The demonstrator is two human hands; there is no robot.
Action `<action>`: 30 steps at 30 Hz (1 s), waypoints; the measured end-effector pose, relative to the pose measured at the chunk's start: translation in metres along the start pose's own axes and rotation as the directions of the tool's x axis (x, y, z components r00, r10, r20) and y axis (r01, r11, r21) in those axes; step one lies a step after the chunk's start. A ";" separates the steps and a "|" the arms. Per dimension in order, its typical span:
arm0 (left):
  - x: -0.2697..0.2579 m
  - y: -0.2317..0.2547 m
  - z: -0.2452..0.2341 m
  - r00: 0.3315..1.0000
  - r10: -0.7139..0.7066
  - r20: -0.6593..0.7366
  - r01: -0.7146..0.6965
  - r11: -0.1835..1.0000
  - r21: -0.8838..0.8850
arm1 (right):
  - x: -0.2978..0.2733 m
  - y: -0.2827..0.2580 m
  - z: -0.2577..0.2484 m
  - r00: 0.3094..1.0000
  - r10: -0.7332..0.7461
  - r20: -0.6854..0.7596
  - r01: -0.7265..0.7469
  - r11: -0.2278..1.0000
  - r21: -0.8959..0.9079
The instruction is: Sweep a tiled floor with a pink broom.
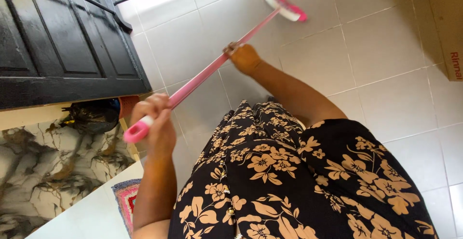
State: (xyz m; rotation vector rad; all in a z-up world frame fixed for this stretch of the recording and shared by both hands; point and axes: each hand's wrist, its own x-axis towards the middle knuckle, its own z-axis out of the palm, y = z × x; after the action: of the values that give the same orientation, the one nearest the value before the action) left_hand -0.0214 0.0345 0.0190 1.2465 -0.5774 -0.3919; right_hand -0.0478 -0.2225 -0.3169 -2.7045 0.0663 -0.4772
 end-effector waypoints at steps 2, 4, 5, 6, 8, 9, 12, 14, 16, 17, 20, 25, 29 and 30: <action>-0.004 0.023 -0.012 1.000 0.018 -0.010 -0.018 1.000 0.000 | 0.010 -0.031 -0.005 1.000 -0.005 0.011 0.005 1.000 0.007; -0.010 0.043 -0.023 0.999 0.034 -0.021 -0.034 0.999 0.000 | 0.018 -0.061 -0.008 1.000 -0.011 0.023 0.010 1.000 0.016; -0.013 0.051 -0.029 0.998 0.061 -0.026 -0.061 0.998 0.006 | 0.021 -0.075 -0.010 0.999 -0.002 0.037 0.000 0.999 0.050; -0.015 0.059 -0.034 0.996 0.088 -0.028 -0.088 0.996 0.010 | 0.024 -0.088 -0.011 0.999 0.009 0.049 -0.013 0.997 0.082; -0.018 0.066 -0.047 0.993 0.117 -0.032 -0.117 0.993 0.008 | 0.032 -0.108 -0.022 0.999 0.000 0.048 -0.004 0.995 0.095; -0.020 0.069 -0.053 0.989 0.143 -0.038 -0.143 0.990 0.009 | 0.036 -0.117 -0.029 0.999 -0.009 0.049 0.004 0.994 0.112; -0.025 0.082 -0.054 0.986 0.155 -0.068 -0.159 0.986 -0.055 | 0.045 -0.135 -0.058 0.993 -0.025 0.112 0.012 0.993 0.114; -0.027 0.094 -0.052 0.986 0.161 -0.045 -0.164 0.982 -0.089 | 0.040 -0.139 -0.078 0.995 -0.021 0.099 0.012 0.996 0.093; -0.027 0.101 -0.045 0.986 0.162 -0.029 -0.164 0.979 -0.120 | 0.031 -0.135 -0.096 0.995 -0.020 0.093 0.012 0.997 0.078; -0.025 0.102 -0.039 0.986 0.170 0.007 -0.167 0.978 -0.127 | 0.024 -0.129 -0.104 0.998 -0.015 0.055 0.011 0.998 0.065; -0.015 0.082 -0.025 0.983 0.161 0.082 -0.147 0.976 -0.159 | 0.000 -0.096 -0.112 1.000 0.018 0.005 -0.018 1.000 0.002; 0.007 0.015 0.010 0.989 0.004 0.146 0.016 0.991 -0.132 | -0.048 -0.016 -0.119 0.996 0.087 0.029 -0.082 0.987 -0.137; 0.022 -0.043 0.038 0.961 -0.084 0.263 0.129 0.979 -0.158 | -0.086 0.040 -0.117 0.987 0.146 0.073 -0.131 0.974 -0.185; 0.023 -0.057 0.044 0.953 -0.116 0.281 0.164 0.975 -0.152 | -0.096 0.052 -0.115 0.980 0.178 0.087 -0.159 0.970 -0.186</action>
State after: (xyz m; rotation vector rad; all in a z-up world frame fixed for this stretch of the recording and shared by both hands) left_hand -0.0277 -0.0290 -0.0220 1.0752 -0.6731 -0.7261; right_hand -0.1759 -0.3018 -0.2682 -2.8608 0.3228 -0.2920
